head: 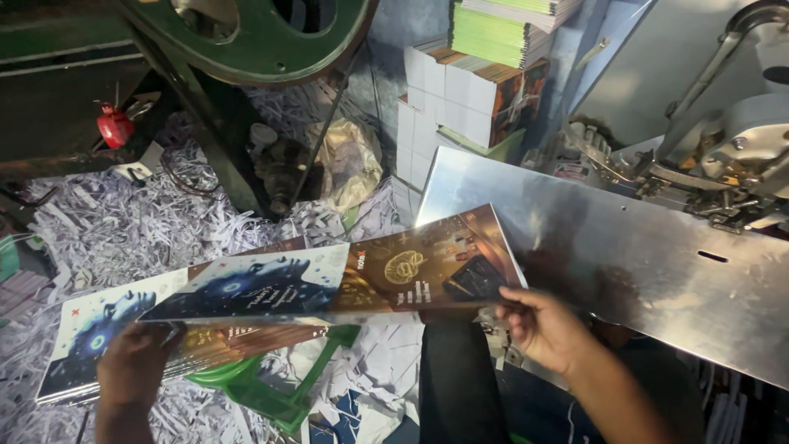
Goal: The person operates a binding machine to stitch the spine of a book. They place the book under the machine's head, pull a lever to drive the needle, and then remove the book to place it on a stack. This process is repeated for multiple books.
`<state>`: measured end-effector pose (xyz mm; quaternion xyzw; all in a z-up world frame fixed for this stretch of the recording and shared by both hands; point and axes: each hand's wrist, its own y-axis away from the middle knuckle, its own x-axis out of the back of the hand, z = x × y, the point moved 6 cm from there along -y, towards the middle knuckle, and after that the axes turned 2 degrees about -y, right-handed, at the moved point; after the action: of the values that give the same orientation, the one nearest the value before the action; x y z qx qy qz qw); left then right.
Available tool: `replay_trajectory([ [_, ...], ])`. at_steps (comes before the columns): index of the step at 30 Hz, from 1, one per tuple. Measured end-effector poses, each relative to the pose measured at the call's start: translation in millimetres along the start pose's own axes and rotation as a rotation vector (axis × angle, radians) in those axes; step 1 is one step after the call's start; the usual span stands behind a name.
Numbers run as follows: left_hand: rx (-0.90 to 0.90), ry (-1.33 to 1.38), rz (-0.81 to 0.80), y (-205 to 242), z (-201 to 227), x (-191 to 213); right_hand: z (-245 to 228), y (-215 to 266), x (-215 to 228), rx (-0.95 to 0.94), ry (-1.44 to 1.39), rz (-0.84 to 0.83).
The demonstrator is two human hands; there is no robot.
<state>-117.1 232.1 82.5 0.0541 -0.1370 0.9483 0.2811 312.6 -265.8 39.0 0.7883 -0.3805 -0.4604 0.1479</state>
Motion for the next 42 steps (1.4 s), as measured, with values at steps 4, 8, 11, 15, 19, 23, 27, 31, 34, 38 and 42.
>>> replay_trajectory([
  [4,0.204,0.243,0.098,0.5,1.9,4.5,-28.6,12.5,-13.1,0.053,0.148,-0.023],
  [8,0.09,0.243,0.094,-9.4,27.7,2.2,-54.2,34.8,-29.1,0.112,0.419,-0.222],
  [11,0.11,0.156,0.162,-16.6,42.5,9.3,-72.4,53.0,-27.0,0.19,0.698,-0.308],
  [15,0.17,-0.133,0.188,-24.8,68.4,24.5,-77.4,55.8,-0.1,0.224,0.877,0.073],
  [19,0.148,-0.529,0.082,-37.1,89.0,33.3,-78.9,53.6,4.9,0.351,0.967,0.089],
  [23,0.218,-0.153,0.1,-57.0,65.8,51.2,-66.4,49.0,14.4,0.268,0.922,-0.127],
  [27,0.076,0.024,0.044,-107.0,35.8,80.7,-59.8,46.3,1.1,0.395,0.845,-0.33],
  [31,-0.1,0.038,-0.09,-177.0,34.6,90.6,-68.1,39.1,-31.8,0.497,0.606,-0.421],
  [34,-0.198,-0.073,-0.128,-242.4,69.6,65.5,-84.6,27.3,-43.2,0.58,0.586,-0.502],
  [38,-0.308,-0.174,-0.163,-308.4,129.9,-8.1,-104.7,-23.0,-14.1,0.605,0.401,-0.563],
  [42,-0.482,-0.29,-0.175,-336.7,178.5,-73.6,-132.2,-71.1,29.2,0.625,0.283,-0.502],
])
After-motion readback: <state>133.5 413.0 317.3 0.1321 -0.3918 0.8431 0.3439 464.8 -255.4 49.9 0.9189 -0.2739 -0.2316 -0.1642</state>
